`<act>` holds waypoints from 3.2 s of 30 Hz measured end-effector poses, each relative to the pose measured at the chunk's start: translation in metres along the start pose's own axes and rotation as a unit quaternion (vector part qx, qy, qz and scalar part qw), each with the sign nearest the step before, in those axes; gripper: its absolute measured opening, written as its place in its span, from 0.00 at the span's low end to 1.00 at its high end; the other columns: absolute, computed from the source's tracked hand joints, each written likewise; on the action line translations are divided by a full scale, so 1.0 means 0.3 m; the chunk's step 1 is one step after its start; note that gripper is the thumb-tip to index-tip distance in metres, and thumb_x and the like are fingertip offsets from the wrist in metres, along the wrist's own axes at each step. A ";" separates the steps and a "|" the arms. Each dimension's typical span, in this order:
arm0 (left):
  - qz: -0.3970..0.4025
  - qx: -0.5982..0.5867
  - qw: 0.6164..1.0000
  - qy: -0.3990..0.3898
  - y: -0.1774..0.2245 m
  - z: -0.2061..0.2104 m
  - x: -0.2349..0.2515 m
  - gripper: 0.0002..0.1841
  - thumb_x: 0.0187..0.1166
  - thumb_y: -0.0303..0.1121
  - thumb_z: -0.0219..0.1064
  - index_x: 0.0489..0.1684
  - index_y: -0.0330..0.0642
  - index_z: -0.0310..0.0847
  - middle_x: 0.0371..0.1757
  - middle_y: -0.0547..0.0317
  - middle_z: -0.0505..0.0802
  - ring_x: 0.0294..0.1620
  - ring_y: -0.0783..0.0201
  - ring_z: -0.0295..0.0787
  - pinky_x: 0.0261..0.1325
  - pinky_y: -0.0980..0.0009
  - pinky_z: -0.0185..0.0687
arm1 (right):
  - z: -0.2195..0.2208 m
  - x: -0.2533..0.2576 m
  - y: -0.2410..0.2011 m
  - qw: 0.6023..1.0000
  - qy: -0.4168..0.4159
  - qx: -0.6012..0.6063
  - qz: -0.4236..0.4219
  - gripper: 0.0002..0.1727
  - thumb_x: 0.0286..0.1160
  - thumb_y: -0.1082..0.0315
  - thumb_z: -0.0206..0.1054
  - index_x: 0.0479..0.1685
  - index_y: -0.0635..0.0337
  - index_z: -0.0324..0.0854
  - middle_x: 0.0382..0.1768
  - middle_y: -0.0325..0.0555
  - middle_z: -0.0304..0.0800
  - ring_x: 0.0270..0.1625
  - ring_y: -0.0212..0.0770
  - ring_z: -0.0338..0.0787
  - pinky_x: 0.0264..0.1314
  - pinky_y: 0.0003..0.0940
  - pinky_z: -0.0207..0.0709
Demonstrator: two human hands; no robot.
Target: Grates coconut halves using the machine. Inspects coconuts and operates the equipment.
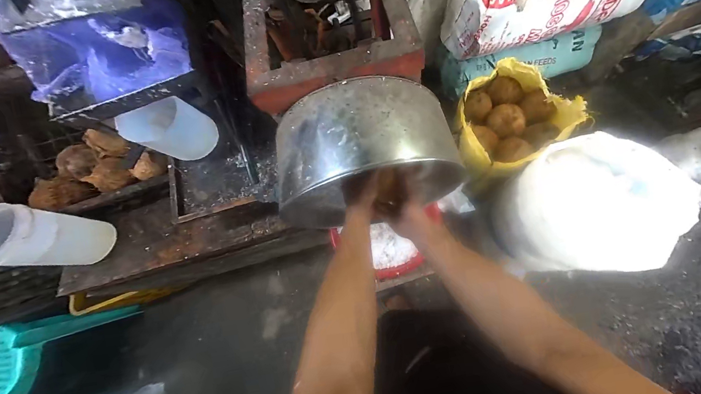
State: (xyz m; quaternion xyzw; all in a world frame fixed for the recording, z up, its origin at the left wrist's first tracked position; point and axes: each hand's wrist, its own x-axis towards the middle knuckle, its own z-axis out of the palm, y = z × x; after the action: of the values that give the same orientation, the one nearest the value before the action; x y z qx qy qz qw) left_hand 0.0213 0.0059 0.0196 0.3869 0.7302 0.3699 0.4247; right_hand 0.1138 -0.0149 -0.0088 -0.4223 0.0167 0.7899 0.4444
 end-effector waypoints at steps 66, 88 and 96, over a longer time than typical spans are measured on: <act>-0.044 -0.017 0.999 0.022 0.052 0.025 -0.047 0.25 0.85 0.45 0.67 0.71 0.35 0.79 0.69 0.33 0.86 0.70 0.40 0.82 0.72 0.39 0.75 | 0.073 -0.053 -0.104 0.996 0.077 -0.035 0.029 0.36 0.86 0.34 0.51 0.78 0.53 0.66 0.67 0.58 0.79 0.62 0.55 0.86 0.60 0.52 0.83; -0.040 -0.033 0.997 0.050 0.074 -0.027 -0.106 0.29 0.81 0.45 0.72 0.75 0.34 0.76 0.68 0.36 0.87 0.71 0.44 0.83 0.74 0.44 0.77 | 0.066 -0.090 -0.079 0.997 0.007 -0.070 -0.024 0.33 0.91 0.39 0.47 0.84 0.52 0.61 0.66 0.60 0.80 0.58 0.56 0.88 0.56 0.53 0.86; -0.065 0.073 0.995 -0.006 0.003 0.000 -0.019 0.31 0.82 0.56 0.67 0.69 0.36 0.82 0.66 0.34 0.88 0.71 0.40 0.83 0.74 0.40 0.75 | -0.006 0.012 0.013 1.000 -0.005 -0.021 0.020 0.45 0.81 0.25 0.44 0.88 0.47 0.58 0.74 0.56 0.78 0.65 0.54 0.86 0.61 0.53 0.84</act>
State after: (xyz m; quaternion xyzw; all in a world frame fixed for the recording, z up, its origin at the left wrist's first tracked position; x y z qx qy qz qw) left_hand 0.0234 0.0014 0.0224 0.3711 0.7758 0.2851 0.4232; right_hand 0.1112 -0.0156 -0.0137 -0.4273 0.0067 0.8008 0.4197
